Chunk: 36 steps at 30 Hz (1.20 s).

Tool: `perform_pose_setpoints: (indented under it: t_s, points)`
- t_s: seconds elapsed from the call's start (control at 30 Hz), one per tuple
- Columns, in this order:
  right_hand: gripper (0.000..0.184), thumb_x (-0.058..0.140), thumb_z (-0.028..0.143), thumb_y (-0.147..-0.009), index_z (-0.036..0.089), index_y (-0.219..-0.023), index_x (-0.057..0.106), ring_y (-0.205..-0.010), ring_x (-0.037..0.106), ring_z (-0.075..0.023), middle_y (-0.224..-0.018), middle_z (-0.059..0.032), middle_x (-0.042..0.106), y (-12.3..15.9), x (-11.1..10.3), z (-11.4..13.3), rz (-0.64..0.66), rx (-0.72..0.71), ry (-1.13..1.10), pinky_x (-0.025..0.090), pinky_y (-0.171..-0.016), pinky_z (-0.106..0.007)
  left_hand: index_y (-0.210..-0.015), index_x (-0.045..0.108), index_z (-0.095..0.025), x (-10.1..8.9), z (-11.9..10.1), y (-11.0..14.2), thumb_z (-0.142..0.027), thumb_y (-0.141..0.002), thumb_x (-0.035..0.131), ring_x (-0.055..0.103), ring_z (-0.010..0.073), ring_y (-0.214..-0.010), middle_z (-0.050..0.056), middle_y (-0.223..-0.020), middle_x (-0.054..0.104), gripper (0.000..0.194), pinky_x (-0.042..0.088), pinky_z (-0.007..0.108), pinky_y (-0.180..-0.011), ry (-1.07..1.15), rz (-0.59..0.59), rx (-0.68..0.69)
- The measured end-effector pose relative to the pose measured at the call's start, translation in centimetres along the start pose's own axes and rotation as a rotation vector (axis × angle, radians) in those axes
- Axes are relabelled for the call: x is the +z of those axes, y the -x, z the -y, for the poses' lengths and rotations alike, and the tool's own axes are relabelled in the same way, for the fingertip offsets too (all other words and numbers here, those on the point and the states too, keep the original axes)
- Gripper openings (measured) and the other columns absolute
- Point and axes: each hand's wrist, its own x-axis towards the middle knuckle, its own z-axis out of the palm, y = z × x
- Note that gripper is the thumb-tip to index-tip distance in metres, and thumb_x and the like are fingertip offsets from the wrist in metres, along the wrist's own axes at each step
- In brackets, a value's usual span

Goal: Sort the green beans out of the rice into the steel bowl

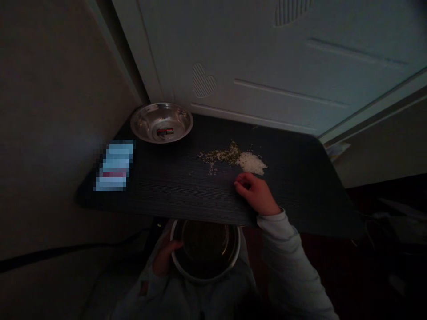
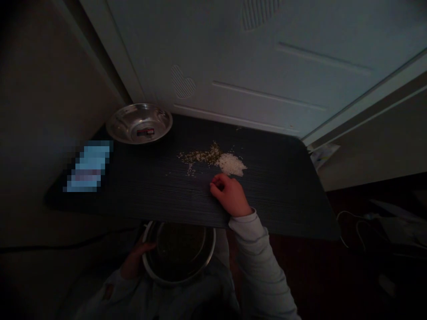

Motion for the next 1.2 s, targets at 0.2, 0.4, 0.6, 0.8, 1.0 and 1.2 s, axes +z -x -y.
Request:
perform_pose_setpoints:
  t_s: [0.2,0.4,0.6,0.8,1.0,1.2]
  points:
    - [0.008,0.053,0.027,-0.076,0.020,-0.078,0.056,-0.058,0.055,-0.0121,-0.065,0.0018,0.062,0.0,1.6,1.4,0.024,-0.032,0.033,0.037,-0.060,-0.024,-0.080,0.073,-0.017,0.6,-0.6,0.3,-0.018,-0.042,0.068,0.063,0.0362,-0.093,0.007,-0.080,0.075,0.039,0.044,0.042,-0.086,-0.023,0.003,-0.018]
    - [0.011,0.056,0.029,-0.077,0.020,-0.082,0.061,-0.062,0.053,-0.0121,-0.064,0.0031,0.061,0.7,2.4,1.9,0.043,-0.119,0.162,0.031,-0.073,-0.030,-0.081,0.071,-0.017,0.7,-0.8,0.4,-0.018,-0.041,0.070,0.063,0.0362,-0.093,0.007,-0.078,0.075,0.040,0.045,0.043,-0.085,0.018,-0.015,-0.005]
    - [0.015,0.058,0.032,-0.078,0.022,-0.087,0.065,-0.068,0.053,-0.0134,-0.065,0.0024,0.061,1.5,2.5,1.9,0.084,-0.190,0.169,0.027,-0.074,-0.030,-0.090,0.070,-0.018,0.6,-0.9,0.2,-0.016,-0.044,0.070,0.061,0.0356,-0.099,0.008,-0.088,0.074,0.046,0.043,0.043,-0.089,0.016,0.008,0.055]
    - [0.018,0.060,0.033,-0.078,0.023,-0.091,0.066,-0.067,0.052,-0.0130,-0.063,0.0026,0.061,1.8,2.8,2.0,0.129,-0.243,0.147,0.026,-0.074,-0.030,-0.094,0.069,-0.019,0.9,-1.2,0.2,-0.015,-0.043,0.070,0.060,0.0353,-0.100,0.007,-0.094,0.073,0.051,0.044,0.042,-0.088,0.007,0.015,0.074]
    - [0.021,0.061,0.033,-0.077,0.023,-0.095,0.067,-0.069,0.052,-0.0135,-0.067,0.0010,0.064,2.2,3.1,1.9,0.176,-0.312,0.131,0.025,-0.074,-0.031,-0.093,0.069,-0.018,0.7,-0.9,0.1,-0.016,-0.045,0.069,0.062,0.0355,-0.097,0.008,-0.090,0.074,0.048,0.044,0.043,-0.086,0.003,0.023,0.044]
    - [0.024,0.061,0.034,-0.078,0.022,-0.097,0.067,-0.068,0.051,-0.0133,-0.065,0.0010,0.063,2.2,2.8,2.1,0.230,-0.336,0.111,0.025,-0.073,-0.031,-0.102,0.065,-0.017,0.5,-0.4,-0.1,-0.018,-0.048,0.065,0.061,0.0353,-0.098,0.009,-0.094,0.073,0.054,0.044,0.044,-0.085,0.008,-0.002,0.051]
